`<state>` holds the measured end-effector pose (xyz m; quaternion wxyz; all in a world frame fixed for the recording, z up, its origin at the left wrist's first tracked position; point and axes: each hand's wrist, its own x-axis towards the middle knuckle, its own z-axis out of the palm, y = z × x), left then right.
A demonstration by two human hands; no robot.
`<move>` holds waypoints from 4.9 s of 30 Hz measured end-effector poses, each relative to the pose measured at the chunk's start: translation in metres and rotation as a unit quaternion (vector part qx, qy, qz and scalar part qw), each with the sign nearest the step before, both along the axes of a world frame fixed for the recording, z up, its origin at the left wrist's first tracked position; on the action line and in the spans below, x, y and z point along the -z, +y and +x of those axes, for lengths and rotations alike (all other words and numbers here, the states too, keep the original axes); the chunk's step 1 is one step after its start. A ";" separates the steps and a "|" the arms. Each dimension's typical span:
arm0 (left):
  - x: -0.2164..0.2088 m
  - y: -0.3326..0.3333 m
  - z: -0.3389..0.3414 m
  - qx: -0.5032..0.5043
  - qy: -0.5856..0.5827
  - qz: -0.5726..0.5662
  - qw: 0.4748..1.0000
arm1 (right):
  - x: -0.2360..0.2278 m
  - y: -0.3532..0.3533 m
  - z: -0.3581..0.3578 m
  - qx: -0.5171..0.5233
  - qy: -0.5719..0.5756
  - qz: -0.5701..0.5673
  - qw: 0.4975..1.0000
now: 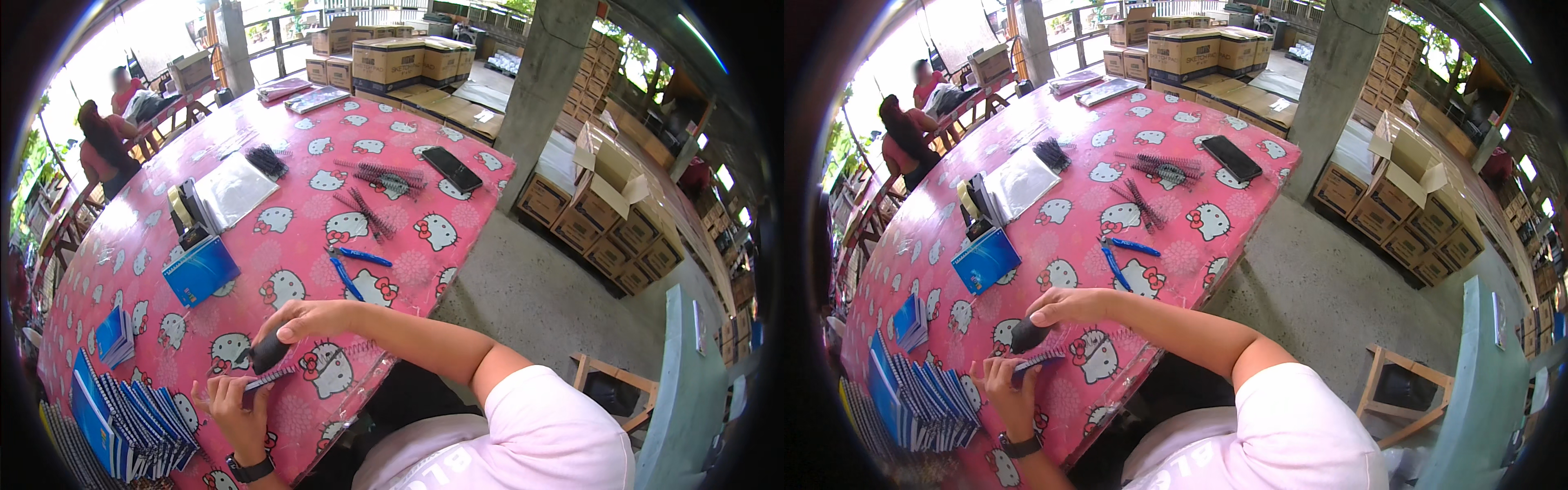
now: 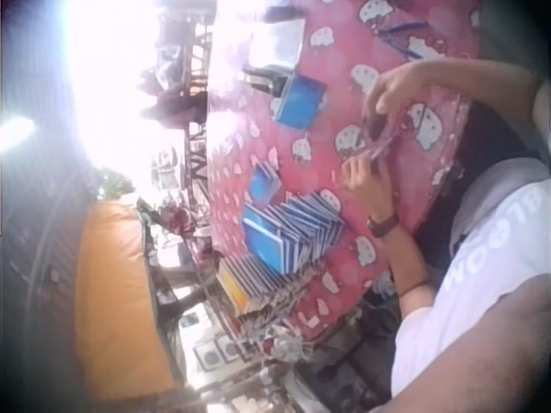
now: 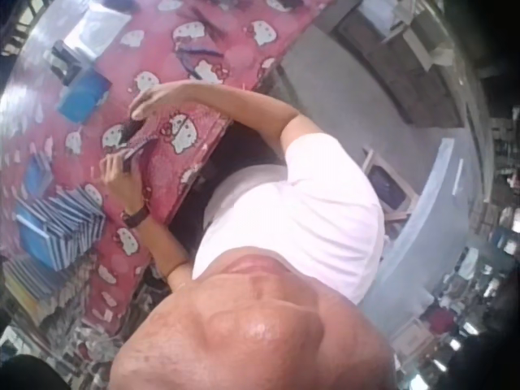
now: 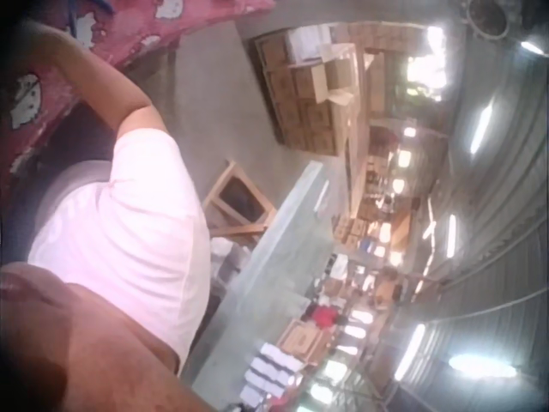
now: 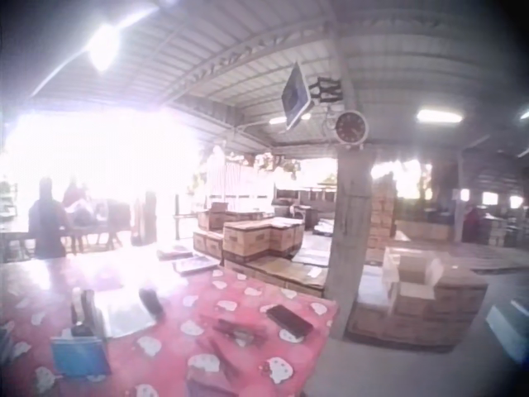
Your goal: The person threads a blue spiral coil through the punched holes of a notebook, twists it manually through the stack, and uses a blue-handled tool to crimp the wire ends.
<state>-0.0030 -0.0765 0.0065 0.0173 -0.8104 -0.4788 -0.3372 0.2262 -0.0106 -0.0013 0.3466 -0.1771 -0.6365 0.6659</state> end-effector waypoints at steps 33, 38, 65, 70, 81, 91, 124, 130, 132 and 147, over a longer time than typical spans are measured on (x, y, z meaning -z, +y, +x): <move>0.040 0.026 -0.038 0.094 -0.444 -0.330 0.828 | -0.018 0.017 -0.028 0.041 -0.233 0.059 0.970; 0.046 0.028 -0.044 0.130 -0.449 -0.310 0.828 | -0.016 0.026 -0.042 0.047 -0.284 0.144 0.947; 0.016 0.006 -0.018 0.164 -0.582 -0.287 0.743 | -0.057 -0.026 -0.075 0.198 -0.235 0.278 0.910; 0.008 -0.007 -0.016 0.132 -0.623 -0.237 0.734 | -0.054 -0.042 -0.081 0.230 -0.197 0.335 0.892; -0.024 -0.027 -0.016 0.050 -0.551 -0.184 0.813 | -0.063 -0.053 -0.085 0.209 -0.113 0.263 0.935; -0.019 -0.034 -0.014 0.017 -0.456 -0.104 0.884 | -0.063 -0.053 -0.086 0.181 -0.112 0.279 0.936; -0.153 0.007 -0.198 -0.168 -0.184 -0.167 0.954 | -0.139 0.044 -0.247 0.108 -0.150 0.495 0.849; -0.147 0.005 -0.201 -0.166 -0.152 -0.146 0.963 | -0.146 0.041 -0.258 0.115 -0.184 0.513 0.831; -0.147 0.006 -0.201 -0.163 -0.135 -0.135 0.968 | -0.146 0.044 -0.260 0.103 -0.190 0.503 0.837; -0.148 0.008 -0.197 -0.180 -0.131 -0.139 0.965 | -0.135 0.052 -0.250 0.091 -0.155 0.556 0.811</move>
